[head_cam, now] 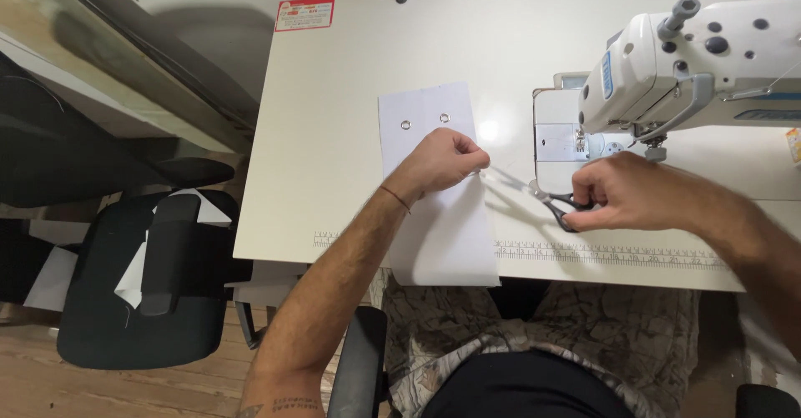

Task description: Preparing and aligning leather pieces at a sewing station and trimming them with scissors

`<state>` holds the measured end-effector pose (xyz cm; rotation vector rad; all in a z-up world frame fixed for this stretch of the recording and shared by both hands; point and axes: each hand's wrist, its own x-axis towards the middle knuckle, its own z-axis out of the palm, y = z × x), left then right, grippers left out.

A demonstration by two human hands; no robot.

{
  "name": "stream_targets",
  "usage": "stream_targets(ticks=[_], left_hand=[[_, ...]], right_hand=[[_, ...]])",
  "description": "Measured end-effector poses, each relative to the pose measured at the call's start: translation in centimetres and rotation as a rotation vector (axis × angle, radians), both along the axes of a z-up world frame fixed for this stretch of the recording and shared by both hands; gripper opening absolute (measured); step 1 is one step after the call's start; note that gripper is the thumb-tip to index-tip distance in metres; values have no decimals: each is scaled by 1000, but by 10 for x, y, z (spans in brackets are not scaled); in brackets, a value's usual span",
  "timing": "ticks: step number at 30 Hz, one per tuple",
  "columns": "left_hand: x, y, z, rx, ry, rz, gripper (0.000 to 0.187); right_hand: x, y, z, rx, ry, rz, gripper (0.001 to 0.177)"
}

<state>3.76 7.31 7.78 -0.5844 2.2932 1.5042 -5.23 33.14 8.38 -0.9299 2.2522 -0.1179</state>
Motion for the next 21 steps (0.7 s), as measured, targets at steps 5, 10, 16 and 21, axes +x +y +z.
stream_targets(ticks=[5,10,16,21], left_hand=[[1,2,0,-18,7,-17,13],[4,4,-1,-71,61,-32,18],[4,6,-6,-120,125,17,19],[3,5,-11,-117,144,60,20]], right_hand=[[3,-14,7,-146,-77,-37,27],[8,-33,18,-72,-92,-100,32],[6,-49,13,-13,16,-27,39],[9,-56,7,49,31,15,32]])
